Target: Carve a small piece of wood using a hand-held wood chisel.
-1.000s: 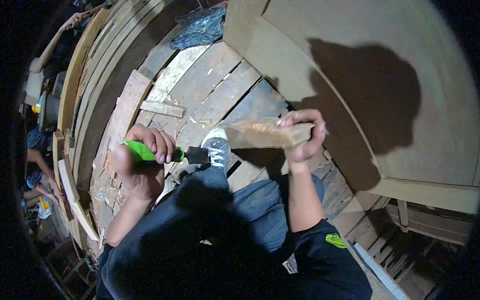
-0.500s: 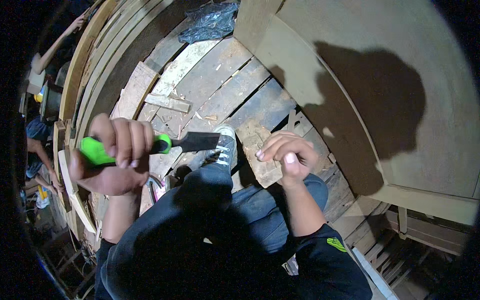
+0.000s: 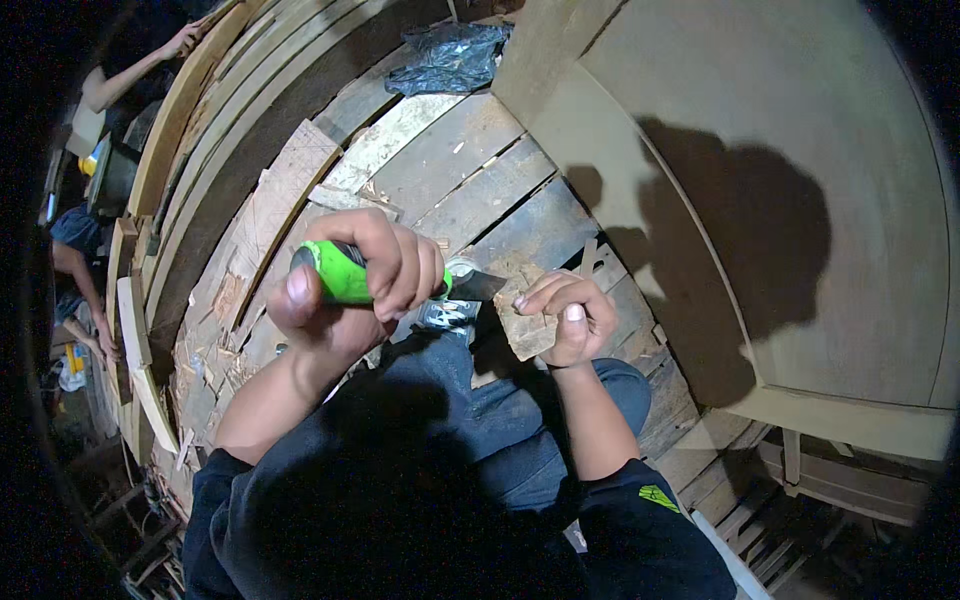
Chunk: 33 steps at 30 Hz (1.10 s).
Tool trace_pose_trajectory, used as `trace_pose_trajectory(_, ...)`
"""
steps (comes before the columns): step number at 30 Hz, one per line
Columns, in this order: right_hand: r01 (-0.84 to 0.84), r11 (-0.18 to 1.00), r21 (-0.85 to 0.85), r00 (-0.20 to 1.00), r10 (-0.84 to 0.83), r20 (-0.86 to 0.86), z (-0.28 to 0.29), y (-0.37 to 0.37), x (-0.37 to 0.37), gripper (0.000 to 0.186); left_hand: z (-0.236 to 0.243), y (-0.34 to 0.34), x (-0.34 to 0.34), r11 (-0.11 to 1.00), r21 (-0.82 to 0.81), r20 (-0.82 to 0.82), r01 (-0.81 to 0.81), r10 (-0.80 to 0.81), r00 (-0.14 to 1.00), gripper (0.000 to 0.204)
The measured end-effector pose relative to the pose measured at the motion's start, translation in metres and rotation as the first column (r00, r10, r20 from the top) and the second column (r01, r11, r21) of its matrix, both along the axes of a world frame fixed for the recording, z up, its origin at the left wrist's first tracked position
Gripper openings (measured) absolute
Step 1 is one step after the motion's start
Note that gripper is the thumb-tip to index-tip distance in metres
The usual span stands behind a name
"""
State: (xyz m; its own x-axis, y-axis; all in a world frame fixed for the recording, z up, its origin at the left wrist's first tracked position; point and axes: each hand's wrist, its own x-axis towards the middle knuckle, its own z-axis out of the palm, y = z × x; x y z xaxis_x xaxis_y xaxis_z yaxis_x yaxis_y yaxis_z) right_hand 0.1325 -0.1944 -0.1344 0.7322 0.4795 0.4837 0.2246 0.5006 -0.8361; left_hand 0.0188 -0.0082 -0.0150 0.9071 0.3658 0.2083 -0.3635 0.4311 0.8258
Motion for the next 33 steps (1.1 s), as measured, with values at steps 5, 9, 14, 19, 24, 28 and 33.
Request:
trace_pose_trajectory(5, 0.022, 0.999, -0.036, 0.999, -0.021, 0.044, -0.004, 0.002, 0.001, 0.033, 0.004, 0.02, -0.01, 0.992, -0.013, 0.154, -0.127, 0.127, 0.98, 0.056)
trace_pose_trajectory(9, 0.043, 0.999, -0.029, 0.998, -0.041, 0.048, 0.0, 0.003, -0.002, 0.032, 0.024, 0.02, -0.012, 0.998, 0.033, 0.187, -0.057, 0.05, 0.981, 0.055)
trace_pose_trajectory(14, 0.057, 0.998, -0.017, 0.998, -0.057, -0.008, -0.002, 0.001, -0.004, 0.031, 0.002, -0.003, 0.0, 0.999, 0.043, -0.004, 0.008, -0.008, 1.0, 0.059)
trace_pose_trajectory(19, 0.028, 0.999, -0.025, 0.998, -0.026, 0.048, -0.001, 0.001, -0.004, 0.031, 0.018, 0.018, -0.017, 0.995, 0.055, 0.159, -0.087, 0.078, 0.984, 0.052)
trace_pose_trajectory(24, 0.016, 1.0, -0.019, 0.998, -0.015, 0.062, -0.003, -0.002, -0.006, 0.029, 0.004, -0.012, -0.002, 0.996, 0.084, -0.047, -0.014, 0.018, 0.999, 0.059)
trace_pose_trajectory(28, 0.065, 0.998, -0.012, 0.996, -0.064, 0.069, -0.003, 0.003, -0.005, 0.029, -0.007, -0.007, -0.001, 0.999, 0.01, -0.017, -0.032, 0.033, 0.999, 0.06)
trace_pose_trajectory(33, 0.031, 1.0, 0.003, 0.991, -0.031, 0.132, 0.001, 0.003, -0.002, 0.029, 0.025, 0.01, -0.015, 0.993, 0.06, 0.129, -0.099, 0.091, 0.987, 0.05)
